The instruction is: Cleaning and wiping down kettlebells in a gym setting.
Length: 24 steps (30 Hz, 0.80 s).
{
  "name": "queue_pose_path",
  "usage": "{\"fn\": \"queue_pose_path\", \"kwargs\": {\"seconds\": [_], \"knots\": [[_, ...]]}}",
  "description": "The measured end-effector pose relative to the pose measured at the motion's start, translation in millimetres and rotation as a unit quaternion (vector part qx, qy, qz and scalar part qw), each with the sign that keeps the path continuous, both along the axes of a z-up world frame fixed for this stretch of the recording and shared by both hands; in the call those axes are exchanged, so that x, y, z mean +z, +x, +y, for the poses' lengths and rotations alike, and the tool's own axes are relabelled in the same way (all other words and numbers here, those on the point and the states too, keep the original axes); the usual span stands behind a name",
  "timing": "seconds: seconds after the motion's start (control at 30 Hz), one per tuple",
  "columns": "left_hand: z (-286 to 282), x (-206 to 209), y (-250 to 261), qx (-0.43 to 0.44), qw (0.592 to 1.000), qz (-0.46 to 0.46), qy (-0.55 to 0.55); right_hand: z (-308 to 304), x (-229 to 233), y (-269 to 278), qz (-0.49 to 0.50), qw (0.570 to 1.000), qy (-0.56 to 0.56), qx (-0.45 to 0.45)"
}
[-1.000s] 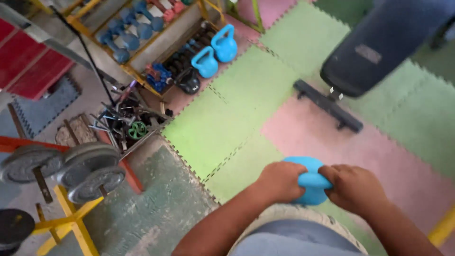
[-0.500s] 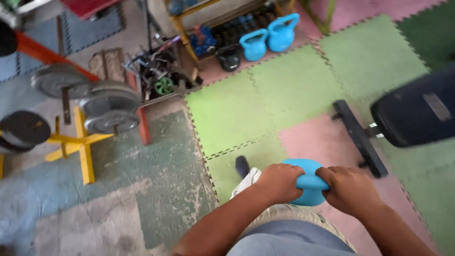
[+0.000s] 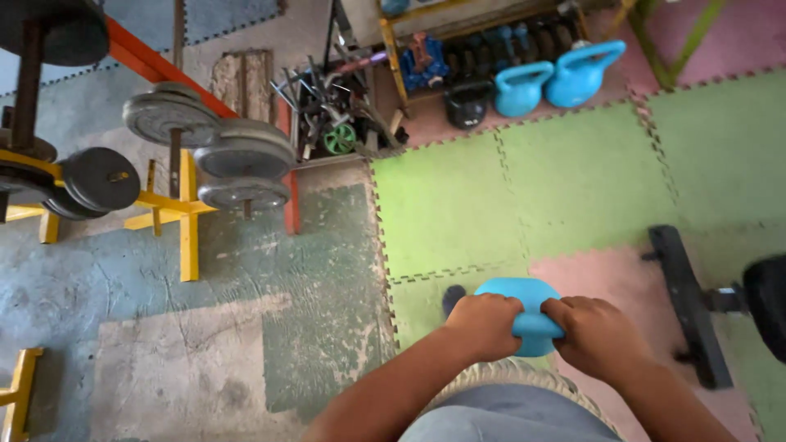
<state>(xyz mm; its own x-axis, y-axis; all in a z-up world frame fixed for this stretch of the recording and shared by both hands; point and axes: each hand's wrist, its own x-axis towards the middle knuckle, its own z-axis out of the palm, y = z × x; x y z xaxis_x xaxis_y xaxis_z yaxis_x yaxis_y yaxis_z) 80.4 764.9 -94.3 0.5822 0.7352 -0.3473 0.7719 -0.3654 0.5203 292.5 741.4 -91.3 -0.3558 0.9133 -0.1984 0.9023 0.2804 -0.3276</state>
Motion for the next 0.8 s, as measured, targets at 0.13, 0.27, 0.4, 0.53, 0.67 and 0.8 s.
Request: {"fn": "queue_pose_path", "kwargs": {"seconds": [0.13,0.27,0.4,0.53,0.67,0.8], "knots": [[22.9,-9.2,-26.6,0.025,0.999,-0.029,0.012,33.7,-8.3,-24.1,-0.004,1.000,-0.007,0.021],[55.5,7.4,-52.1,0.044,0.998,-0.009,0.036,72.6,-3.1,-48.2,0.021,0.999,0.010,0.035],[70.3,6.8,-75.1,0.076,0.995,-0.035,0.049,102.8,11.3,-72.3,0.033,0.997,-0.010,0.068],[86.5,6.8,-87.6,0.115,0.992,-0.024,0.044,131.7,16.6,-88.6,-0.015,0.994,-0.044,0.095],[111.2,3.5,-102.2,0.137,0.988,-0.023,0.068,166.3,15.6,-103.4,0.013,0.993,-0.024,0.111],[144.3,-7.5,-106.9,0.131,0.989,0.004,0.066,210.6,14.5,-113.3,-0.007,0.989,-0.062,0.137]]}}
